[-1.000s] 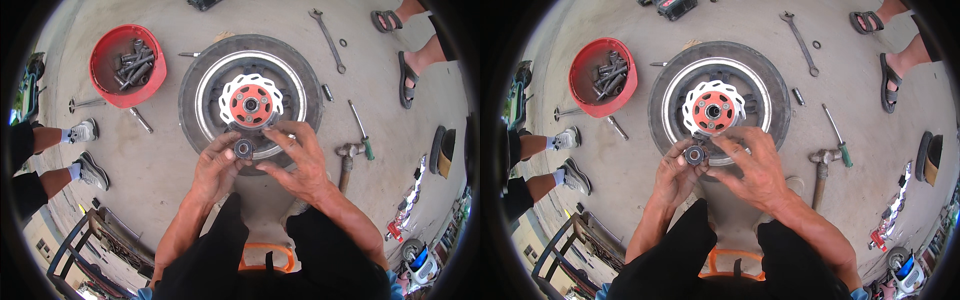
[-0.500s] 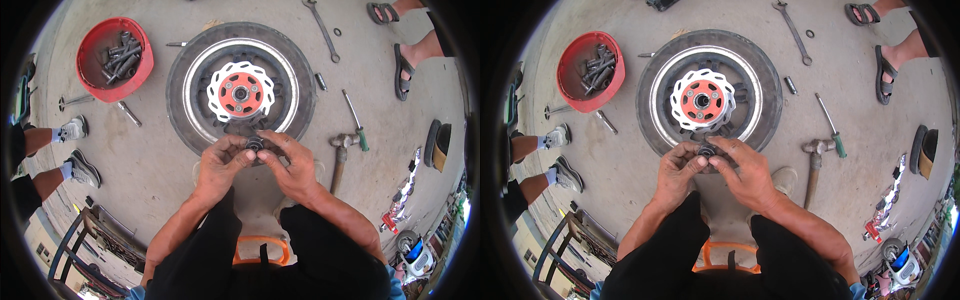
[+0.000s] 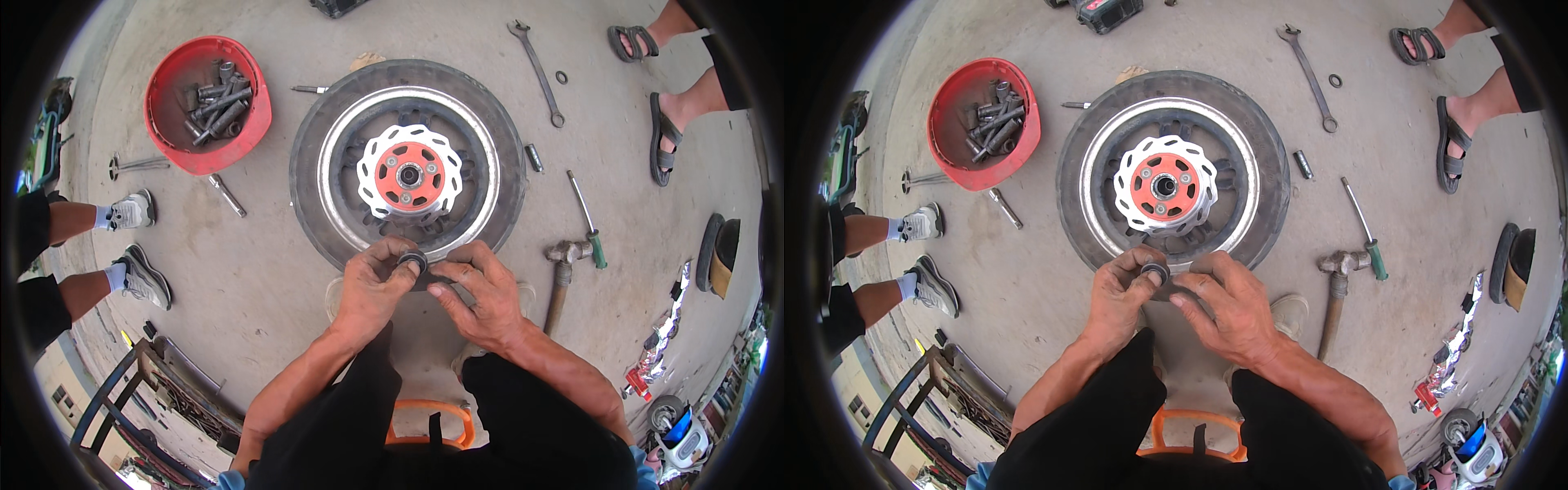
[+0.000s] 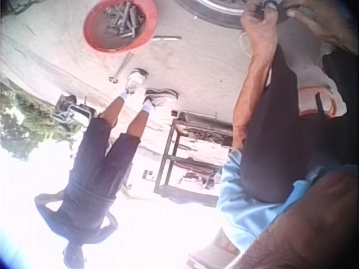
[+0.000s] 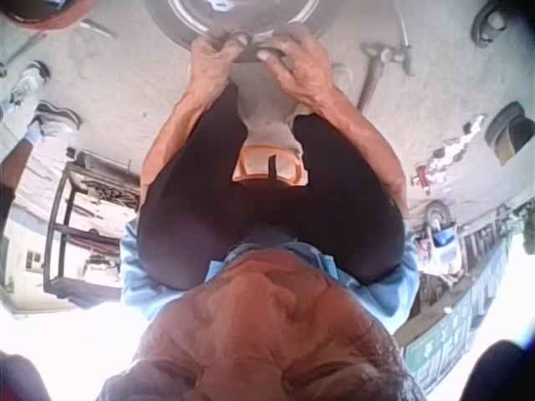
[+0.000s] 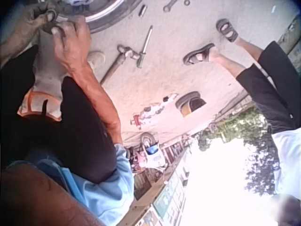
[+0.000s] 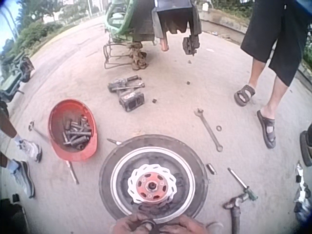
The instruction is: The person repairs a wheel by inserting components into the hub, using a hammer to seat them, and flipping the wheel to work on the brake rotor side.
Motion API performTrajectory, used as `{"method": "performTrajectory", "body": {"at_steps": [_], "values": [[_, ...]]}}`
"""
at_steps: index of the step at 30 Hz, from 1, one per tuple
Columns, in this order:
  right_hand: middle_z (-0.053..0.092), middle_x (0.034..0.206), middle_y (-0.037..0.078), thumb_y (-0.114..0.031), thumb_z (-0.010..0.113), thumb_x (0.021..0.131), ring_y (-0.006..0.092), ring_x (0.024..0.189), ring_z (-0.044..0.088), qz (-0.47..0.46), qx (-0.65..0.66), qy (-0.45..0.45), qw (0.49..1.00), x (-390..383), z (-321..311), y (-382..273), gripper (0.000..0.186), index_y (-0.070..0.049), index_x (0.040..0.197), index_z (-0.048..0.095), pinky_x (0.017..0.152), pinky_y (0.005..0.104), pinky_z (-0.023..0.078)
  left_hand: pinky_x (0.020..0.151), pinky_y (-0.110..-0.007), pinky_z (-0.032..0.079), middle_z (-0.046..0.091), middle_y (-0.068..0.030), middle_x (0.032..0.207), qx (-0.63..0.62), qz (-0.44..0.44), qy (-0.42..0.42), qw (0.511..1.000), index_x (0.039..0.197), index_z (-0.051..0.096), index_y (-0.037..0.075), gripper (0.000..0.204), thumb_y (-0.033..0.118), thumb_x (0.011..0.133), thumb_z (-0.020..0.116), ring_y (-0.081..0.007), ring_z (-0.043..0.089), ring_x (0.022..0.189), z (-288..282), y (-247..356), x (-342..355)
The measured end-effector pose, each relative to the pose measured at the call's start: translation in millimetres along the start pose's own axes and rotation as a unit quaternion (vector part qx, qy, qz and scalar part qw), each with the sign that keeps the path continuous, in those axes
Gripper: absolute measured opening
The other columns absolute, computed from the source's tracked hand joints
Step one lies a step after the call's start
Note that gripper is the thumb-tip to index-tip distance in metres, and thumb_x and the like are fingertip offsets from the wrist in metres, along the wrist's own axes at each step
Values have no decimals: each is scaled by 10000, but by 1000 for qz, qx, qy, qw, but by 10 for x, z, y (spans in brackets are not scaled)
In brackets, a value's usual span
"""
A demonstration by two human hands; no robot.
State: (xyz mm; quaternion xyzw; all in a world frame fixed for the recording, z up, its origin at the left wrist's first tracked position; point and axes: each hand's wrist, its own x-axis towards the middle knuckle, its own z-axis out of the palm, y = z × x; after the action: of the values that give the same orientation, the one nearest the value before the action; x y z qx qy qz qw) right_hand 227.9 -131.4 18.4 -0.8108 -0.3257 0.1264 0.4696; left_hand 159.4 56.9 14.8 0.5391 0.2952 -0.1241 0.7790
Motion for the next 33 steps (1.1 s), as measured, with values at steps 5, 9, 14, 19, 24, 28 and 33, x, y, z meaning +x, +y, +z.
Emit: {"method": "performTrajectory", "body": {"at_steps": [5,9,14,19,24,28,33], "values": [[652,1035,144,-105,804,899,283,862,702,121,96,-2,988,39,1,-45,297,10,1145,684,750,367,582,869,-256,516,654,-12,1037,5,25,-10,1000,1093,661,-13,122,-11,971,667,-75,616,993,12,-38,-12],[657,998,142,-91,781,919,261,862,711,124,128,-14,984,42,22,-25,234,27,1098,686,746,356,587,884,-265,535,661,-16,1035,-8,34,-26,999,1068,665,-11,108,-16,961,674,-77,634,982,17,-66,1],[659,984,140,-32,736,925,241,851,712,152,126,-25,980,104,-14,-102,158,34,1063,698,733,344,584,876,-268,535,661,-19,1019,32,22,-35,999,1052,669,-11,103,-14,949,679,-78,634,967,-17,-53,0],[657,999,135,-56,755,925,237,858,709,148,118,-17,982,92,15,-35,194,25,1093,703,743,349,578,831,-267,536,677,-8,978,56,31,-23,998,1058,672,-14,107,8,954,690,-71,631,924,-46,-8,30],[648,1066,147,-91,777,914,276,912,692,170,61,12,983,13,-23,254,273,1,1156,689,791,390,568,814,-264,525,716,-46,974,293,128,108,941,1103,678,-39,161,-6,949,715,-75,630,883,-263,181,378],[635,1103,158,-87,776,884,361,1038,633,138,-73,43,987,-104,-68,478,372,-32,1237,672,907,437,520,764,-351,555,725,-132,930,313,165,142,925,1112,698,-39,227,66,917,749,-226,699,790,-347,287,651],[536,1369,207,-149,781,884,421,1298,500,81,-247,37,965,-203,-145,698,587,-36,1417,563,1080,556,400,879,-432,527,615,-164,1119,500,248,181,810,1234,651,8,357,189,949,766,-303,640,979,-437,251,722]]}}
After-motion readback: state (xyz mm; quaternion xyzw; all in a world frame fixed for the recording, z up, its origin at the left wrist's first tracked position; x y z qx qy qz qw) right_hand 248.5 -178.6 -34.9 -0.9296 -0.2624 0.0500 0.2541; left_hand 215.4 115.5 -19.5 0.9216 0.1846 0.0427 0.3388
